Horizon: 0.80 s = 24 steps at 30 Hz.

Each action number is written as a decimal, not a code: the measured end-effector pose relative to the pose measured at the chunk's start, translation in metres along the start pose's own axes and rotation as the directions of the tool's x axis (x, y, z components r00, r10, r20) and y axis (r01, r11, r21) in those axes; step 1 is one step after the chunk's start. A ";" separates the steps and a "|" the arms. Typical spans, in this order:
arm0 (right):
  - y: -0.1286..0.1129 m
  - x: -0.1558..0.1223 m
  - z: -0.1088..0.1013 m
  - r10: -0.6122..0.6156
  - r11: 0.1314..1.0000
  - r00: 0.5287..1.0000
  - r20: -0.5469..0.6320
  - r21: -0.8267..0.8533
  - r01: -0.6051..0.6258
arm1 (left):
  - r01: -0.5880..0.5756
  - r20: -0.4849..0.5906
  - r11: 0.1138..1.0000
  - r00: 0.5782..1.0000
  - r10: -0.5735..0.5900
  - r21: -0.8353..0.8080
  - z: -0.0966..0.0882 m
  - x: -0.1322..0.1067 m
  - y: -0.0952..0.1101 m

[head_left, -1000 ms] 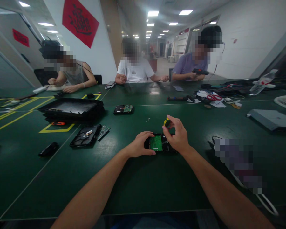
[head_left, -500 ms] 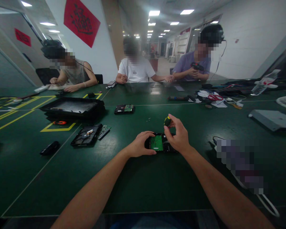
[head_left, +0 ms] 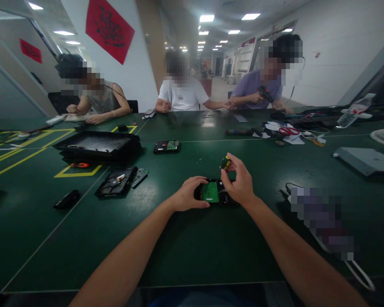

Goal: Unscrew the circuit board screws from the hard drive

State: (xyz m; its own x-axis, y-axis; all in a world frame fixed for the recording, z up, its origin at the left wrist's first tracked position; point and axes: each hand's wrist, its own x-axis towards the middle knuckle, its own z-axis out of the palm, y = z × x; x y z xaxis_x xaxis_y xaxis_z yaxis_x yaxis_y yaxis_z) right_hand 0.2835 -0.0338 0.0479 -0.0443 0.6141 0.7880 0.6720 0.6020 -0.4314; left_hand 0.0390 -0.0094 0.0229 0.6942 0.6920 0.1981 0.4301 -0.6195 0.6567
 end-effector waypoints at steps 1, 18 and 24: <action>0.000 0.000 0.000 -0.005 1.000 1.000 -0.002 -0.005 0.005 | -0.001 -0.002 1.000 1.000 0.001 -0.001 0.000 0.000 0.000; 0.002 0.001 0.001 -0.017 1.000 1.000 -0.005 0.008 0.018 | -0.026 -0.007 1.000 1.000 0.026 -0.010 0.000 0.000 -0.001; 0.001 -0.001 0.001 0.004 0.999 1.000 0.000 0.032 -0.004 | -0.020 0.000 1.000 1.000 0.020 -0.013 0.000 0.000 -0.001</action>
State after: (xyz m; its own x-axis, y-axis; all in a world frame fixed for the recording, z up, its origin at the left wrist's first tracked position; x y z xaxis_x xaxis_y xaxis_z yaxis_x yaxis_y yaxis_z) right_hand 0.2834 -0.0328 0.0460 -0.0415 0.6165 0.7863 0.6478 0.6158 -0.4486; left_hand 0.0385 -0.0083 0.0226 0.7026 0.6794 0.2116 0.4083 -0.6285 0.6621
